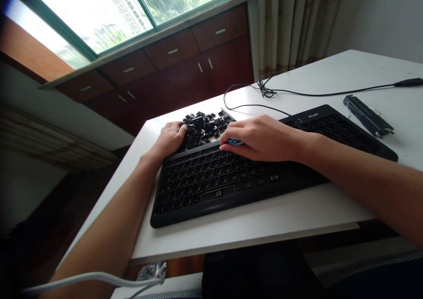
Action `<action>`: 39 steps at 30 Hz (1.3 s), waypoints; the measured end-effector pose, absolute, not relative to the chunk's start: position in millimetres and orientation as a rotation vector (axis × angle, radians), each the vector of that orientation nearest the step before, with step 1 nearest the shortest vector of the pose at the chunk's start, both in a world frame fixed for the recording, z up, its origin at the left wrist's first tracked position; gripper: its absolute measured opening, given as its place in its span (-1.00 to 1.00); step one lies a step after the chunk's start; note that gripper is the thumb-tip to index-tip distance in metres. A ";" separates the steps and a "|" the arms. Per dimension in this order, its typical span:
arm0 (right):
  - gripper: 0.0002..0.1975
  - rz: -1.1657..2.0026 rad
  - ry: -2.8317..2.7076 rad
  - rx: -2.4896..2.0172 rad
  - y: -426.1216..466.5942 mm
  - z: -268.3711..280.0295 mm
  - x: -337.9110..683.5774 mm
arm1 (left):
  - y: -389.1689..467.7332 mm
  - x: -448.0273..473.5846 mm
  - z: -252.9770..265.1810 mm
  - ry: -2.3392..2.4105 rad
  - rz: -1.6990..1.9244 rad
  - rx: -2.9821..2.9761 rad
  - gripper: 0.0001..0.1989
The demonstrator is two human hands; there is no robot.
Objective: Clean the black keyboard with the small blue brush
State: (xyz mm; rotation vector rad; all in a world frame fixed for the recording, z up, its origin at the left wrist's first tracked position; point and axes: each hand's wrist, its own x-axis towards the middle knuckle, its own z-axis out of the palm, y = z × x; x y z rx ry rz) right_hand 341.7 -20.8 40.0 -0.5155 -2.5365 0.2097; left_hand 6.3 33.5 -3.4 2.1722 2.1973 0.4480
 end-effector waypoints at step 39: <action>-0.65 0.228 -2.576 -0.581 -22.5 44.5 343.2 | 34.6 5.7 -4.5 2.207 0.438 2.179 -0.38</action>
